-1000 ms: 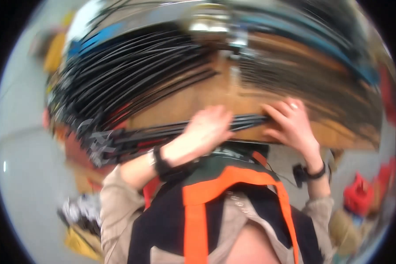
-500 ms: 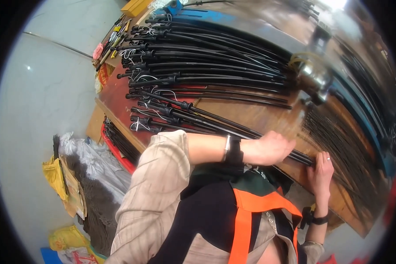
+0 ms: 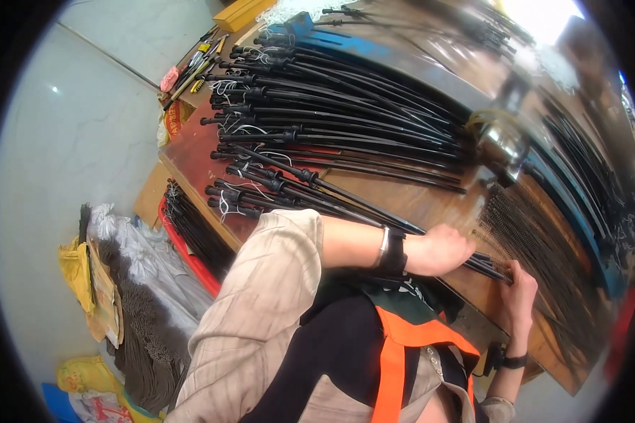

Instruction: Assembling thin black metal rods into a mechanical blue fixture on a factory workbench.

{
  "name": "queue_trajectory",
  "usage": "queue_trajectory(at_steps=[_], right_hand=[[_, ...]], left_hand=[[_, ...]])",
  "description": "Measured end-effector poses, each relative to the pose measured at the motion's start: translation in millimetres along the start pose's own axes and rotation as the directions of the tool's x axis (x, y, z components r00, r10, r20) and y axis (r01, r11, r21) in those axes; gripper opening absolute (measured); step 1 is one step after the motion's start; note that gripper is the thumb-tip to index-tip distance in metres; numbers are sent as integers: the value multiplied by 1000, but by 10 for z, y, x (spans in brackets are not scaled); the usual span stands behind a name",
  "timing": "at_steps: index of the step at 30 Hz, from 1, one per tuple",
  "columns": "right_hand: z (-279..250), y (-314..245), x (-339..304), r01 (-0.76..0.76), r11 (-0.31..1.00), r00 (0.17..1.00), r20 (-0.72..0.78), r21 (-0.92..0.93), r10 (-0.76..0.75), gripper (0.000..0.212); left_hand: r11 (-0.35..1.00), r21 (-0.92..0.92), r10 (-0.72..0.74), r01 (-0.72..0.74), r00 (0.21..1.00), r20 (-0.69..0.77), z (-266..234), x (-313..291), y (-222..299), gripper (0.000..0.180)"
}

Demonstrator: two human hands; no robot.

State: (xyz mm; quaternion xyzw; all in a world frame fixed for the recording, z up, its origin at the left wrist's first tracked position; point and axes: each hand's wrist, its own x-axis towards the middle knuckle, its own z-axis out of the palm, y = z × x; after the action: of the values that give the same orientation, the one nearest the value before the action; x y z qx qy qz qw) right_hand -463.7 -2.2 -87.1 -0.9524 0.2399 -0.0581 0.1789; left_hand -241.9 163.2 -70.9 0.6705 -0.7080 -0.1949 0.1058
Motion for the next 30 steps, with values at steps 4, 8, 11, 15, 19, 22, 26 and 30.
queue_trajectory(at_steps=[4, 8, 11, 15, 19, 22, 26, 30], right_hand=[[124, -91, 17, -13, 998, 1000, -21, -56, 12, 29], [81, -39, -31, -31, 997, 996, -87, -69, 25, 21], [-10, -163, 116, -51, 999, 978, -204, 0, 50, 29], [-275, 160, 249, 34, 987, 904, -425, 160, 38, 57], [-254, 710, -246, -265, 961, 824, -498, 82, 270, 57], [-491, 643, -195, -252, 967, 773, -597, 21, 214, 52], [-697, 989, -312, -178, 981, 761, -622, 72, 184, 47], [-782, 1182, -392, -481, 877, 701, -593, 15, 395, 44]], left_hand=[[999, 45, 13, -13, 1000, -7, 5, -34, 53, 16], [990, 100, 94, -94, 996, 9, -97, 227, 118, 16], [990, 139, -42, 19, 986, 160, -504, 431, 237, 9], [842, 527, 44, -116, 988, 148, -1026, 683, 136, 12], [720, 632, 235, -286, 958, 165, -1089, 1195, 410, 14], [619, 686, 348, -383, 916, 198, -1103, 1453, 696, 14], [613, 708, 373, -351, 918, 133, -1296, 1685, 772, 13], [657, 666, 337, -352, 928, 159, -1204, 1929, 782, 17]])
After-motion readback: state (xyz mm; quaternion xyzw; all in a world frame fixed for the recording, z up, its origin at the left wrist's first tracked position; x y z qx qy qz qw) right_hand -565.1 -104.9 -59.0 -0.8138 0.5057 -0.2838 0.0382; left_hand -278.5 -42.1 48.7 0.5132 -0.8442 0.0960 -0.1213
